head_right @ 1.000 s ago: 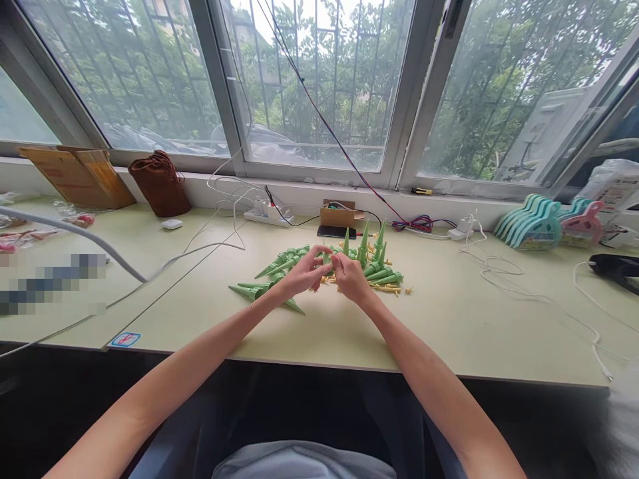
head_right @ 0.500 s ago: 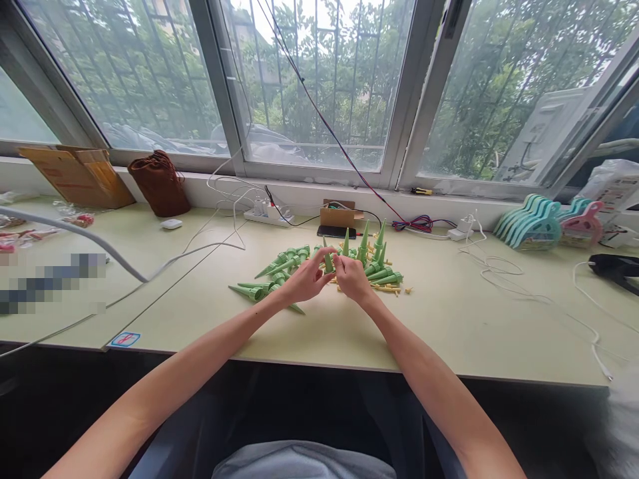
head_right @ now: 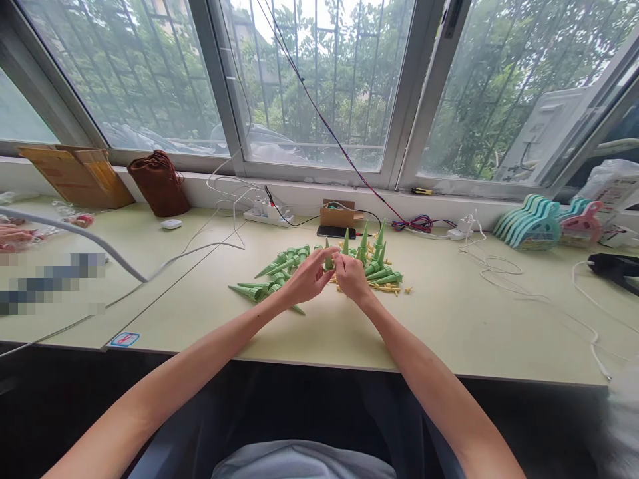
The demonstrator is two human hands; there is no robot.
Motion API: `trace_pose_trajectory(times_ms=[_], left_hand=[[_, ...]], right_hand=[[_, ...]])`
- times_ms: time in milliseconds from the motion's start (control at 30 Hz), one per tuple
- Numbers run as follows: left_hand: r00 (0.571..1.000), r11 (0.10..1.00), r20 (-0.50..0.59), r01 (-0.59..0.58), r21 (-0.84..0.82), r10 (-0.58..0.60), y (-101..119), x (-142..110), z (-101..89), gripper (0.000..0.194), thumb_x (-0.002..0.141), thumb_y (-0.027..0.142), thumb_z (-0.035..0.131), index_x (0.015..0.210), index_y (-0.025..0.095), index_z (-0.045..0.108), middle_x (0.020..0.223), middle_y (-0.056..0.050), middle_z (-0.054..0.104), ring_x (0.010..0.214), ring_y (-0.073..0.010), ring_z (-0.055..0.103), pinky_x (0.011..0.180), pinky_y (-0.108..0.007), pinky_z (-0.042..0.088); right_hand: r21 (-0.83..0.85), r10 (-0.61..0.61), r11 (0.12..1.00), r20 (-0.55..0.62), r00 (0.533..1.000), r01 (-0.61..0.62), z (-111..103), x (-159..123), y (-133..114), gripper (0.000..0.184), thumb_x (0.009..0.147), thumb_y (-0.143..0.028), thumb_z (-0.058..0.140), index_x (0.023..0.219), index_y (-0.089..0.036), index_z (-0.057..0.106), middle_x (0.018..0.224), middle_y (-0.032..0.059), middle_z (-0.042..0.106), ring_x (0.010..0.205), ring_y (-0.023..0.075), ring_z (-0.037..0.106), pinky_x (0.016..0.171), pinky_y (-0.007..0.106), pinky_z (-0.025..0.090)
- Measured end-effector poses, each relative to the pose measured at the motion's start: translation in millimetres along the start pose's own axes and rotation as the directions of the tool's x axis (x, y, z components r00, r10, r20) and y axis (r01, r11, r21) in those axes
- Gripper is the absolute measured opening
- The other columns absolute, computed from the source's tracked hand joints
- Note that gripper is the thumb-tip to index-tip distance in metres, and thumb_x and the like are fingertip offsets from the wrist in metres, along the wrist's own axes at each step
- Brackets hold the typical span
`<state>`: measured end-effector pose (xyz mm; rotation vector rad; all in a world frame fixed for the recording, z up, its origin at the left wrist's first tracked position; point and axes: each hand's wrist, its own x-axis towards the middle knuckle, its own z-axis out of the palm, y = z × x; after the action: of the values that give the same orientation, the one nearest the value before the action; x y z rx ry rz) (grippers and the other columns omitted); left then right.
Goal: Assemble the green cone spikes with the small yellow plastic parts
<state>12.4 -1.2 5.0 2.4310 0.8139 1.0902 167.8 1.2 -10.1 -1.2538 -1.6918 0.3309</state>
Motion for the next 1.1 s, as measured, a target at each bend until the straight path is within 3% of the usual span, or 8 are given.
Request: trace_pose_trajectory(times_ms=[233,367,467,633,867,1100], left_hand=[[0.970,0.996,-0.228,0.071,-0.047,-0.080,6.5,2.2,-2.4,0.045,0.091,0.043,0.051,0.132,0.026,0.045,0.119,-0.009,0.052,0.059,-0.0058,0.051,0.056,-0.020,0.044],[0.933,0.979,-0.302,0.169,-0.117,-0.197,3.8,5.0,-4.7,0.041,0.093,0.049,0.045,0.125,0.024,0.047,0.091,-0.002,0.059,0.051,-0.0063,0.046,0.053,-0.019,0.039],[0.924,0.936,-0.204,0.280,-0.215,-0.324,1.0,6.3,-4.7,0.037,0.095,0.052,0.037,0.108,0.022,0.053,0.063,0.003,0.055,0.048,-0.0094,0.046,0.050,-0.020,0.036],[0.905,0.857,-0.023,0.393,-0.333,-0.424,1.0,6.2,-3.0,0.043,0.091,0.060,0.038,0.078,0.020,0.047,0.051,0.003,0.050,0.042,-0.0105,0.045,0.043,-0.021,0.036],[0.862,0.661,0.185,0.484,-0.574,-0.471,1.7,8.1,-3.3,0.041,0.087,0.062,0.048,0.084,0.021,0.045,0.049,0.005,0.043,0.038,-0.0087,0.038,0.037,-0.019,0.028],[0.817,0.491,0.324,0.554,-0.672,-0.478,0.3,9.4,-7.1,0.036,0.085,0.056,0.057,0.089,0.021,0.047,0.053,0.005,0.041,0.040,-0.0068,0.036,0.039,-0.019,0.029]], right_hand=[[0.044,0.028,0.999,-0.069,0.997,-0.025,-2.5,-0.2,-1.8,0.051,0.096,-0.057,0.029,0.061,-0.022,0.039,0.051,-0.0010,0.043,0.048,0.0135,0.038,0.050,0.028,0.028],[0.060,0.034,0.998,-0.074,0.997,-0.029,-3.2,-1.1,-3.3,0.050,0.097,-0.057,0.029,0.063,-0.022,0.040,0.052,-0.0009,0.045,0.048,0.0135,0.040,0.051,0.028,0.030],[0.065,-0.003,0.998,-0.037,0.999,0.006,-3.4,-2.6,-5.8,0.048,0.098,-0.056,0.028,0.066,-0.022,0.041,0.053,-0.0012,0.046,0.049,0.0135,0.041,0.052,0.027,0.031],[0.077,-0.055,0.996,0.046,0.997,0.051,-1.5,-4.0,-6.6,0.045,0.097,-0.052,0.031,0.065,-0.022,0.038,0.055,-0.0014,0.048,0.050,0.0125,0.042,0.054,0.026,0.033],[0.077,-0.068,0.995,0.047,0.997,0.064,-0.6,-3.7,-2.2,0.044,0.097,-0.050,0.033,0.065,-0.020,0.041,0.057,-0.0010,0.050,0.051,0.0116,0.041,0.053,0.025,0.032],[0.071,-0.070,0.995,0.035,0.997,0.067,-3.7,-2.7,-1.9,0.045,0.097,-0.050,0.034,0.064,-0.020,0.043,0.056,-0.0008,0.050,0.051,0.0114,0.041,0.052,0.025,0.032]])
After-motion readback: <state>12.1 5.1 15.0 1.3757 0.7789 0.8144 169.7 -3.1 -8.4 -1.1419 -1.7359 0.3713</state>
